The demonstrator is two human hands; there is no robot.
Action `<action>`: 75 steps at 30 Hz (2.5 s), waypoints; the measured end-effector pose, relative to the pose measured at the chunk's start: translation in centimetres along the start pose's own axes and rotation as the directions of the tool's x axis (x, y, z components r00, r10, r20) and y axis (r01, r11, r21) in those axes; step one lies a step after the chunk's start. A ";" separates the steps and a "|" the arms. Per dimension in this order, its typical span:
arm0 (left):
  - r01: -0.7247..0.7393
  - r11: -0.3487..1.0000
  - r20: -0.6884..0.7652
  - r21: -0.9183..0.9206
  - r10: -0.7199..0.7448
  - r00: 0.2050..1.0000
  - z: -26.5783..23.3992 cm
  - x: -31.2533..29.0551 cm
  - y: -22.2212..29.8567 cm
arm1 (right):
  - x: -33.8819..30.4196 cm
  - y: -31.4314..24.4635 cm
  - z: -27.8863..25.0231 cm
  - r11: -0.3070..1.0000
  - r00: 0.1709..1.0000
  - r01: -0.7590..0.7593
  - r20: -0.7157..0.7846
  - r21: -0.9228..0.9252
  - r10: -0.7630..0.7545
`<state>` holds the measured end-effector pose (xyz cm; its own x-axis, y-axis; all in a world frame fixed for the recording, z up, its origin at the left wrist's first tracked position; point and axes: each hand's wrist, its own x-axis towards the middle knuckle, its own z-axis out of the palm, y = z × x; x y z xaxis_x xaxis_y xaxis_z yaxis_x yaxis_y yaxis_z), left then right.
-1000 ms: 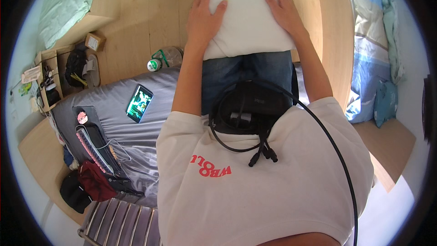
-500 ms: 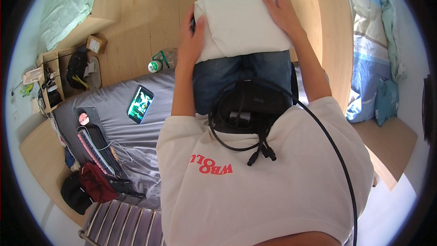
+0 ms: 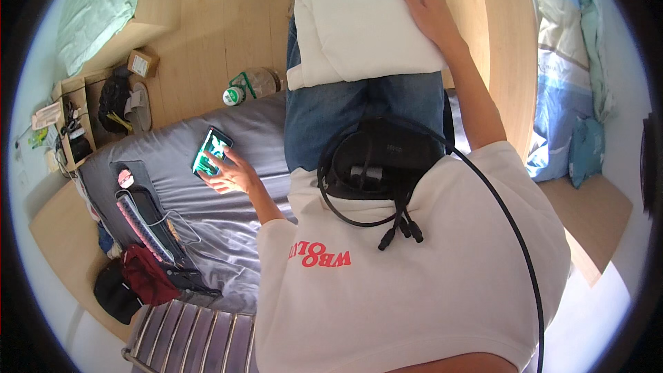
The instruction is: Folding and organizing clothes while sitting on a bed.
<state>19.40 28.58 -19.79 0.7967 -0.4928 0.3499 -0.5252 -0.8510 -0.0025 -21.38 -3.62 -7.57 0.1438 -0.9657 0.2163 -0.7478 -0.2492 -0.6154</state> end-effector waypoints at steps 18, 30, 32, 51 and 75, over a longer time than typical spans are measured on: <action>-0.746 0.299 -0.299 -0.595 0.779 0.551 -17.0 1.3 30.7 | -3.8 -5.7 -0.1 0.856 0.936 0.342 0.061 -0.388 -0.346; -0.652 0.373 -0.095 -0.660 0.819 0.565 -14.3 0.0 29.7 | -4.2 -2.0 -1.8 0.977 0.990 0.098 0.115 -0.187 -0.077; -0.613 0.379 -0.055 -0.693 0.820 0.570 -14.5 0.4 28.9 | -4.7 -1.8 -1.9 0.984 0.994 0.079 0.081 -0.157 -0.067; -0.339 0.359 -0.023 -0.870 0.658 0.753 -15.5 3.2 25.8 | -6.2 -3.5 -4.7 0.991 0.996 0.004 -0.085 -0.133 -0.015; -0.743 0.213 -0.136 -0.634 0.916 0.379 -15.9 0.0 25.1 | -10.1 -5.2 -5.1 0.840 0.919 0.375 0.276 -0.392 -0.282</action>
<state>1.47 10.06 -4.96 -0.2197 -0.9410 0.2574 -0.8938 0.2999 0.3333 -22.26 7.82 -2.65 0.5216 -0.8375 0.1630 -0.8284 -0.5428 -0.1384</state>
